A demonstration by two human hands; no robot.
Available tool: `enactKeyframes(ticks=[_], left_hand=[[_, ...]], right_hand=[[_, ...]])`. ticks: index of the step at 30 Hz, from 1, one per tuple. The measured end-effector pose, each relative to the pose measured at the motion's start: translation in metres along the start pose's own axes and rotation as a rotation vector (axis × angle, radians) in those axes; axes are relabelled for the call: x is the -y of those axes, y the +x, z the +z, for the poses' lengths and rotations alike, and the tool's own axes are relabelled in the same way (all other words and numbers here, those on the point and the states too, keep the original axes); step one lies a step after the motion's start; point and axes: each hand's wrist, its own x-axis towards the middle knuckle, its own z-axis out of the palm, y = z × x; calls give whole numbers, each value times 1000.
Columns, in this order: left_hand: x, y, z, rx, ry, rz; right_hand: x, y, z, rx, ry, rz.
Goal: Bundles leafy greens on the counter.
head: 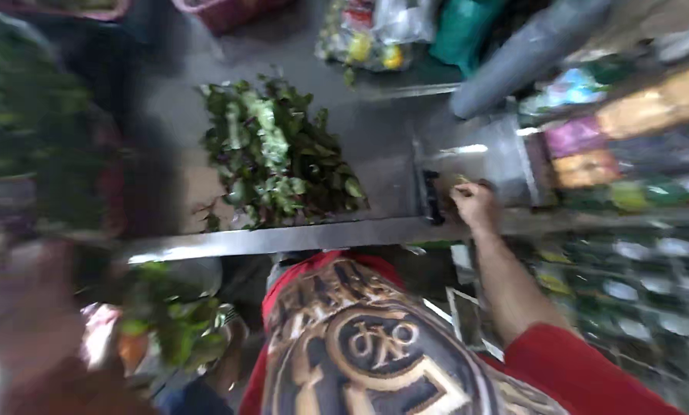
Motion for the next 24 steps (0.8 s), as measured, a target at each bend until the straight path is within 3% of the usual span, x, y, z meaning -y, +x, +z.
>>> enactKeyframes(ticks=[1,3,7,12,15,17,19,21,24], left_hand=[[-40,10,31,-90,68,-119],[-82,27,77,-25,130,-130],[-65,36,102,219,62,-92],[-57,36,117,283,42,-65],[-55,36,123,292,22,-36],[-53,36,128,325,26,-34],[-51,37,137,390,46,-48],[-54,37,154,477,94,-59],[-60,38,184,629,198,-17]], right_hand=[[-2,2,0,-10,20,-6],[-1,3,-5,-6,81,6],[16,0,-30,-48,203,59],[25,2,-46,-125,371,60],[40,-1,-48,-151,710,187],[65,-12,-54,-50,1020,234],[100,-31,-60,157,1205,112],[144,-56,-59,323,1154,-110],[204,-95,-44,428,1049,-383]])
